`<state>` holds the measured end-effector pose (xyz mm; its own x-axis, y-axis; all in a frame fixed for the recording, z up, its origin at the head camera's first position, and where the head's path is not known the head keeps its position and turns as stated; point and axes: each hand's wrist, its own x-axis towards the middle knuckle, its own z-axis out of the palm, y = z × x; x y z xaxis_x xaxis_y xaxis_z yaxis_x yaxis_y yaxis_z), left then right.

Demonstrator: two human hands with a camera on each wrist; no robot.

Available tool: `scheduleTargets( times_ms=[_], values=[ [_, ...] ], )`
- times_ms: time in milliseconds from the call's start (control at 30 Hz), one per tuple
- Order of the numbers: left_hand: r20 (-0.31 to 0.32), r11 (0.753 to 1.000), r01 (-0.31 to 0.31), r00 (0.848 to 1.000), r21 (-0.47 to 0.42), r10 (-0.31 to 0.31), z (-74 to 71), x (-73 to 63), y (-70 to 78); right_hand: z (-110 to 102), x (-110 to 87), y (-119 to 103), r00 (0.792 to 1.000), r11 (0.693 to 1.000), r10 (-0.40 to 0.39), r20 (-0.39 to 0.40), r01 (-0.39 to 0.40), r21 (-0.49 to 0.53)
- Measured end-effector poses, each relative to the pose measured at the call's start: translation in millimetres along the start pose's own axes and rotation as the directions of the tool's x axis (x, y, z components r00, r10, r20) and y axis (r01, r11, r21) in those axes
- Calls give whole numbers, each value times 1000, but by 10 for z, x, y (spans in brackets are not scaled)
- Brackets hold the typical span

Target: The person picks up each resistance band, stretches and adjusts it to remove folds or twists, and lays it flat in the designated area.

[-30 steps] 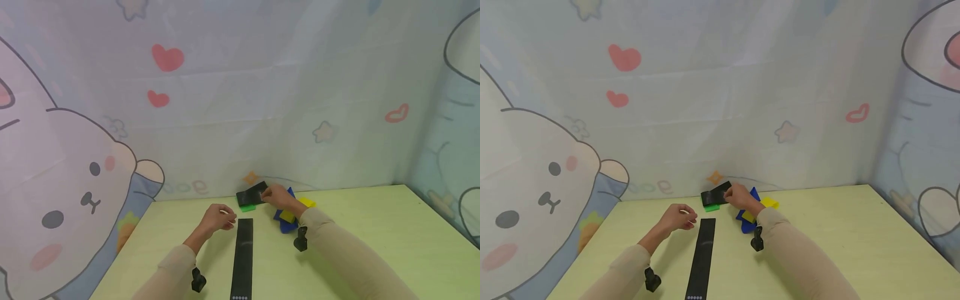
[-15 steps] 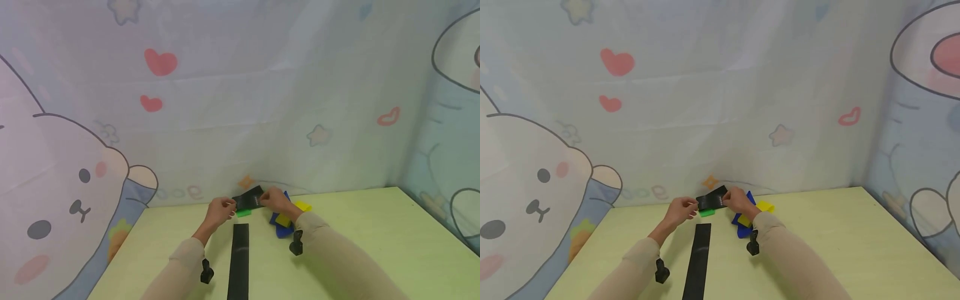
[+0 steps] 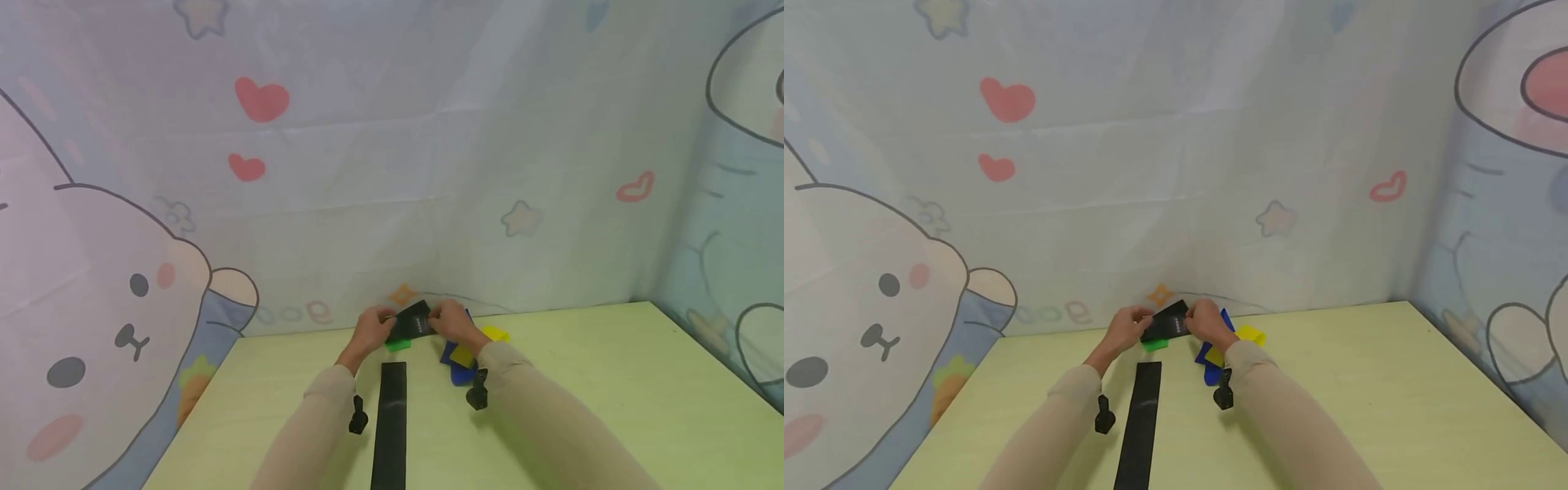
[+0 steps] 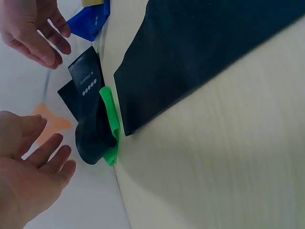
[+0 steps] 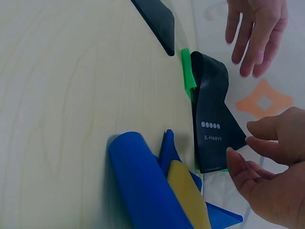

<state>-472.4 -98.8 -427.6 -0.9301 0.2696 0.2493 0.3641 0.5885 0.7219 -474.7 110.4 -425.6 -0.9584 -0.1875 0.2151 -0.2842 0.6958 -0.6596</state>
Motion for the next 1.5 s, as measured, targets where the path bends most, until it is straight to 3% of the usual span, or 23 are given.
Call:
scheduleTargets(
  times_ms=[200,367,500,733,833,1000,1100,1133,1233,1333,1367,1500],
  values=[
    [51,997,-28,998,66,24,151,101,-72,22,25,-21,996,997,68,59,-70,22],
    [40,994,-42,998,103,38,233,164,-112,70,54,50,990,994,85,115,-91,56],
    [41,979,-51,998,199,44,253,217,-76,74,75,102,988,993,94,124,-102,63],
    [18,947,99,994,305,-110,230,222,-32,93,81,113,982,989,129,140,-138,58],
    [9,943,123,991,310,-133,212,217,-28,81,91,115,980,988,132,147,-143,61],
    [2,959,119,992,258,-124,213,272,-125,55,84,114,984,987,116,133,-129,94],
    [5,972,84,996,221,-87,210,361,-263,45,81,108,987,989,97,124,-110,97],
    [-4,976,26,1000,215,-26,242,436,-420,46,79,108,988,989,96,122,-108,97],
    [-22,978,21,1000,206,-16,262,507,-548,61,77,109,991,991,85,107,-95,91],
    [-66,986,72,996,148,-63,253,464,-497,82,76,116,993,992,71,93,-80,98],
    [-81,983,137,988,124,-128,218,388,-350,86,76,120,994,992,66,90,-75,100],
    [-178,978,196,967,70,-181,193,260,-181,83,62,131,995,990,47,85,-58,130]
  ],
)
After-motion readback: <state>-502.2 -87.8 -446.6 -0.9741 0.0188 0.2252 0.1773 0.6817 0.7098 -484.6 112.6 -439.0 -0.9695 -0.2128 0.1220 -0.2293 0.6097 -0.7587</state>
